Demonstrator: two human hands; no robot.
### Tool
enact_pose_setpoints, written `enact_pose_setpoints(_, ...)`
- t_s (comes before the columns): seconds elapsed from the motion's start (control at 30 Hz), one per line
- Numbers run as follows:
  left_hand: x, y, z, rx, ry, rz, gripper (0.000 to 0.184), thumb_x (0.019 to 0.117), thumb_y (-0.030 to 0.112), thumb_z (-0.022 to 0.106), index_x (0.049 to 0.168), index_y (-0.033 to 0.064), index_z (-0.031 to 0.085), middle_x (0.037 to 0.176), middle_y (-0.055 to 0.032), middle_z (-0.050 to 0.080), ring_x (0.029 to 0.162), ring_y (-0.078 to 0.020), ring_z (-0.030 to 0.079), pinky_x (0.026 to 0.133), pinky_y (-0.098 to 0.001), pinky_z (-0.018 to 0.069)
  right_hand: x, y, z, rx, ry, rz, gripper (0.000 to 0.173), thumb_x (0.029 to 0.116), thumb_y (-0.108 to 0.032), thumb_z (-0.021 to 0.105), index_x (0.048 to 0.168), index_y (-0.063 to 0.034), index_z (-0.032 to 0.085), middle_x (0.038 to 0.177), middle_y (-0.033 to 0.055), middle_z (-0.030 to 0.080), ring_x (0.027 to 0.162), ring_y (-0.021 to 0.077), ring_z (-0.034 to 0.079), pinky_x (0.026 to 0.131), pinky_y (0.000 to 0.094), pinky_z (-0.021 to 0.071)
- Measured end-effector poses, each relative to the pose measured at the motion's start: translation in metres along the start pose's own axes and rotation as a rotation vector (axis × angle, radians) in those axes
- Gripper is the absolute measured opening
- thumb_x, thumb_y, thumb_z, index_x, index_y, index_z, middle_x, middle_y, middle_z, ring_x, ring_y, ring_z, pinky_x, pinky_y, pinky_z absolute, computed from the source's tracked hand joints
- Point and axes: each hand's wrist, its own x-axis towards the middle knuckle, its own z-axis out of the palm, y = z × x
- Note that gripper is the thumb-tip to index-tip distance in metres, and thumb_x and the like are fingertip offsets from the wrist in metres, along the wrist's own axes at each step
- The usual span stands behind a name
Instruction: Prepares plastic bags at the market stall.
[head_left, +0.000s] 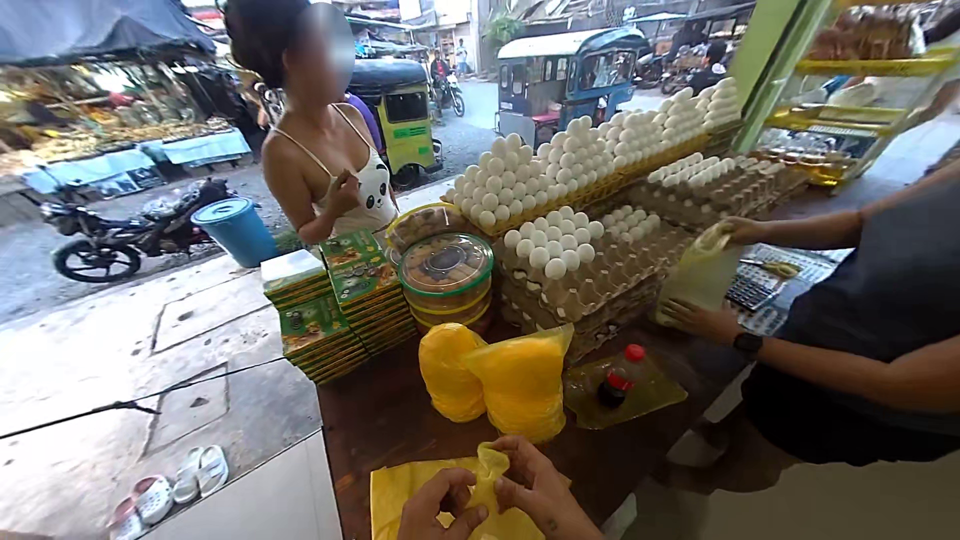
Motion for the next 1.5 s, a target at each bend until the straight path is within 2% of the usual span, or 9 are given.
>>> enact_pose_setpoints(0.2,0.007,-0.001,-0.006,0.133,-0.1,-0.094,0.042,0.0834,0.014,0.081,0.119,-0.0027,0.067,0.078,-0.001,0.063,0.065,-0.0039,0.056,0.061,-0.0188,0.048,0.008,0.007,0.006,-0.015,0.005,-0.117,0.021,0.093,0.005,0.058,0.113,0.0026,0.063,0.09,-0.0005,0.071,0.081,0.0031,0.068,0.078,0.0237,0.058)
enact_pose_setpoints(0.43,0.004,-0.003,-0.008,0.188,-0.108,-0.152,0.047,0.0832,0.015,0.08,0.123,-0.0024,0.065,0.074,-0.0027,0.061,0.062,-0.0092,0.054,0.06,-0.0244,0.0483,0.013,0.002,0.005,-0.113,-0.25,-0.056,0.054,0.096,-0.011,0.065,0.143,0.0029,0.042,0.104,0.0055,0.072,0.089,0.0093,0.07,0.083,0.0309,0.0596)
enact_pose_setpoints(0.57,0.001,-0.009,-0.004,0.134,-0.098,-0.111,0.043,0.0823,0.021,0.083,0.113,-0.0037,0.066,0.081,-0.0041,0.062,0.067,-0.0067,0.056,0.061,-0.0189,0.0475,0.011,0.006,0.008,-0.219,-0.075,-0.088,0.033,0.0917,0.008,0.06,0.124,0.0035,0.062,0.088,0.0022,0.071,0.076,0.0037,0.066,0.075,0.0232,0.0569)
enact_pose_setpoints(0.73,0.003,0.0,-0.012,-0.19,-0.186,-0.106,0.04,0.0893,0.017,0.077,0.121,-0.0034,0.063,0.103,-0.0022,0.068,0.093,-0.0037,0.066,0.086,-0.0218,0.0559,0.011,0.012,0.005,-0.024,-0.085,-0.185,0.035,0.0715,0.018,0.07,0.095,-0.006,0.064,0.076,-0.0076,0.069,0.066,-0.0002,0.066,0.064,0.0192,0.0577)
enact_pose_setpoints(0.9,0.009,0.007,-0.019,-0.293,-0.243,-0.141,0.042,0.0817,0.004,0.082,0.12,0.0034,0.064,0.081,0.009,0.066,0.069,0.0023,0.061,0.066,-0.0159,0.0529,0.013,0.011,0.004,0.139,-0.102,-0.149,0.028,0.0768,-0.018,0.085,0.096,-0.0181,0.065,0.068,-0.0139,0.062,0.059,-0.0046,0.058,0.058,0.0151,0.0508)
enact_pose_setpoints(1.07,0.005,0.001,-0.022,-0.154,-0.124,-0.085,0.024,0.0936,0.007,0.069,0.116,-0.0011,0.068,0.09,0.0011,0.068,0.077,0.0015,0.061,0.073,-0.0164,0.0525,0.014,0.005,-0.005,0.132,-0.144,-0.237,0.025,0.0858,-0.007,0.078,0.109,-0.0135,0.07,0.093,-0.006,0.075,0.081,0.0017,0.07,0.075,0.0216,0.06)
enact_pose_setpoints(1.27,0.001,-0.008,-0.047,0.153,0.084,0.033,0.014,0.0911,0.015,0.071,0.095,0.0022,0.076,0.091,-0.0059,0.071,0.081,-0.0035,0.068,0.075,-0.0171,0.0571,0.03,-0.013,-0.05,-0.274,0.232,-0.302,0.02,0.0822,0.008,0.071,0.1,-0.0001,0.067,0.085,-0.0003,0.074,0.074,0.0057,0.071,0.07,0.0236,0.0611)
enact_pose_setpoints(1.37,0.003,-0.004,-0.04,0.152,0.081,0.084,0.023,0.0909,0.024,0.074,0.086,0.0016,0.074,0.082,-0.0054,0.067,0.081,-0.0058,0.064,0.076,-0.0195,0.0537,0.025,-0.023,-0.046,-0.567,0.369,-0.425,0.015,0.0871,-0.001,0.071,0.102,0.0022,0.071,0.095,0.0066,0.074,0.085,0.0075,0.072,0.077,0.0219,0.0605)
enact_pose_setpoints(1.5,0.011,0.004,-0.028,-0.036,0.084,0.287,0.033,0.093,0.034,0.075,0.08,0.0061,0.063,0.111,-0.0053,0.063,0.119,-0.0075,0.057,0.101,-0.0241,0.0495,0.002,-0.045,-0.019,-0.705,0.186,-0.723,0.032,0.0983,-0.036,0.066,0.11,-0.0065,0.068,0.114,0.0107,0.067,0.114,0.013,0.063,0.095,0.0272,0.0542)
